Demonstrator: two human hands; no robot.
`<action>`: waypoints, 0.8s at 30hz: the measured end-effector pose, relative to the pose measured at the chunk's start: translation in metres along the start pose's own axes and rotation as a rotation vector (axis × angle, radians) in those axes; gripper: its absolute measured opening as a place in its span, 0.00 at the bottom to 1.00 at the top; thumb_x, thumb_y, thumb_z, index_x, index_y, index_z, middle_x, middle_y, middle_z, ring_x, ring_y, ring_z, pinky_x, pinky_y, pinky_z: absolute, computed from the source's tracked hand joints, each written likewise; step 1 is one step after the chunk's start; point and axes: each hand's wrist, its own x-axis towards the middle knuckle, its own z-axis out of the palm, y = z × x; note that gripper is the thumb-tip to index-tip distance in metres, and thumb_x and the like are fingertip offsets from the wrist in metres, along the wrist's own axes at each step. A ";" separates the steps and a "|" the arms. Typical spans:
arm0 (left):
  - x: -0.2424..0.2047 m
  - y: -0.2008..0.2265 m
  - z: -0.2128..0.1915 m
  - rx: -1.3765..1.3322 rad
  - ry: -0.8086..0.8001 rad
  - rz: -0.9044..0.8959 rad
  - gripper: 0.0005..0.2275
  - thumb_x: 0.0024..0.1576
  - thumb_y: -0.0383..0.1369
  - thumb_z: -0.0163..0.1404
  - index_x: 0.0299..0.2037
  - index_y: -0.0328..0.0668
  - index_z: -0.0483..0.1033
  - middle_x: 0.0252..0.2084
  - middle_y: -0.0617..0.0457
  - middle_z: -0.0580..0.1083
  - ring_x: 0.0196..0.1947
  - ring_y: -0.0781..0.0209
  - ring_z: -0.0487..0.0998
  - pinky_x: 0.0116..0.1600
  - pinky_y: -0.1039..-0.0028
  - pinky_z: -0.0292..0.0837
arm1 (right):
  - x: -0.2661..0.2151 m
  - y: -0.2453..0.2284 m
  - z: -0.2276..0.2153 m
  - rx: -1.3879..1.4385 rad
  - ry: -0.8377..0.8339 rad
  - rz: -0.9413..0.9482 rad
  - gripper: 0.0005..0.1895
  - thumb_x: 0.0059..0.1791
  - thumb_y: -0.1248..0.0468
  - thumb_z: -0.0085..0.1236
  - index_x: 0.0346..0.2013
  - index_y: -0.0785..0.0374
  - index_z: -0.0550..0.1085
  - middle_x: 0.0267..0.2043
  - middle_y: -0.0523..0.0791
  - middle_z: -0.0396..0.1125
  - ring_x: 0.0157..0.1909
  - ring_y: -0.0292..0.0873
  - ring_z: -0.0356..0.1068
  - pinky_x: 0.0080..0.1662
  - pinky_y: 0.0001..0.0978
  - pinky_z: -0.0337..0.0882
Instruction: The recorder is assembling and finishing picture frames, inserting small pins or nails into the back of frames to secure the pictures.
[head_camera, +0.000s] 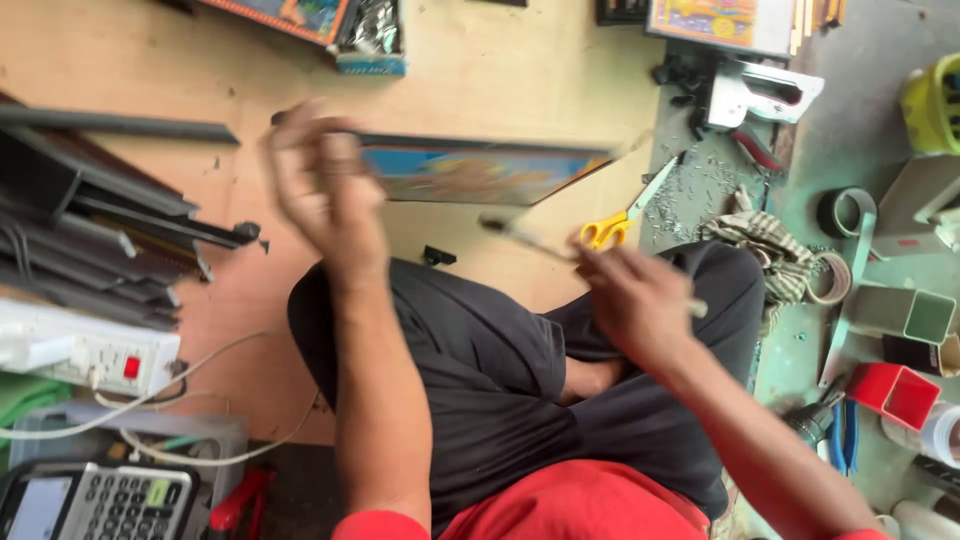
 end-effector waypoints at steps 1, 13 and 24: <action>0.008 0.001 -0.001 -0.006 -0.013 -0.001 0.11 0.71 0.30 0.50 0.62 0.39 0.69 0.44 0.51 0.77 0.27 0.75 0.69 0.28 0.85 0.63 | -0.005 0.012 0.016 -0.005 0.009 0.010 0.19 0.46 0.71 0.61 0.52 0.57 0.78 0.37 0.44 0.73 0.34 0.48 0.74 0.37 0.39 0.73; -0.015 0.005 0.075 1.268 -0.467 0.616 0.20 0.71 0.53 0.43 0.40 0.51 0.80 0.53 0.61 0.74 0.66 0.51 0.69 0.70 0.47 0.46 | 0.095 0.295 0.072 -0.318 0.029 0.210 0.13 0.51 0.63 0.56 0.47 0.64 0.77 0.46 0.56 0.69 0.33 0.54 0.70 0.27 0.40 0.70; -0.011 0.017 0.088 1.353 -0.487 0.596 0.33 0.53 0.72 0.49 0.31 0.47 0.76 0.39 0.57 0.70 0.45 0.53 0.66 0.61 0.53 0.52 | 0.106 0.293 0.088 -0.270 0.172 0.199 0.17 0.52 0.71 0.56 0.55 0.71 0.76 0.45 0.54 0.68 0.36 0.50 0.70 0.35 0.42 0.70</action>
